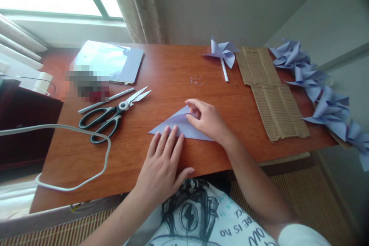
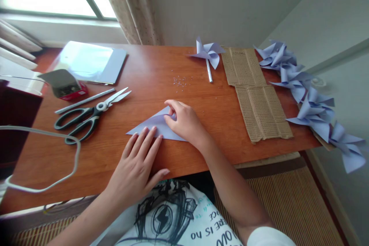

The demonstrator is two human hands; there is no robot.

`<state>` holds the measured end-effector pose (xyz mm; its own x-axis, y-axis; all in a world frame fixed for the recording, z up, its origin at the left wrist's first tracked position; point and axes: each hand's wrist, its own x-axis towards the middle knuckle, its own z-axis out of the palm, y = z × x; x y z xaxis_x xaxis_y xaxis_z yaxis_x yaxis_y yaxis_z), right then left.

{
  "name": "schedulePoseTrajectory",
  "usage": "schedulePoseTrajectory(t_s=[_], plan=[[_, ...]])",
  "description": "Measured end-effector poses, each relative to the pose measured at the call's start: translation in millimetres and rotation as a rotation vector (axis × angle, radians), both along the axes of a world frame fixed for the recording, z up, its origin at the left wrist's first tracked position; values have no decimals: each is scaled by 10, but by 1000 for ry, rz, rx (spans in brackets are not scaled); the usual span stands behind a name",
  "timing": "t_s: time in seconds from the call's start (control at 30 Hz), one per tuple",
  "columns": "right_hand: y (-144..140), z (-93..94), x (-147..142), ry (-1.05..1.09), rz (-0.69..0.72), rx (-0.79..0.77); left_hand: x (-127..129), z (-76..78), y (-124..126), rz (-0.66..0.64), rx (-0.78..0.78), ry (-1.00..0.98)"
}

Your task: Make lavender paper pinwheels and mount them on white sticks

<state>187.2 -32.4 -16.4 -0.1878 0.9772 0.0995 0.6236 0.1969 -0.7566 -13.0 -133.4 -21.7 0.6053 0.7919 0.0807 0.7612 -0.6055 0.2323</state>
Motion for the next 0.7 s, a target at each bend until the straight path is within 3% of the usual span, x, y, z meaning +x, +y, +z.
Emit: schedulePoseTrajectory(t_s=[0.27,0.4,0.53,0.7], plan=[[-225,230,169,117,-87,58,-83,111,79,119,-38,-268],[-425,376,129,211,-134,63,-84,189,181,190,-202,-469],[-603,435,17,291,22,29,-49,218,267,212,-403,-670],[-706,362,-48,234,253,-26,-120,174,334,185,-282,-556]])
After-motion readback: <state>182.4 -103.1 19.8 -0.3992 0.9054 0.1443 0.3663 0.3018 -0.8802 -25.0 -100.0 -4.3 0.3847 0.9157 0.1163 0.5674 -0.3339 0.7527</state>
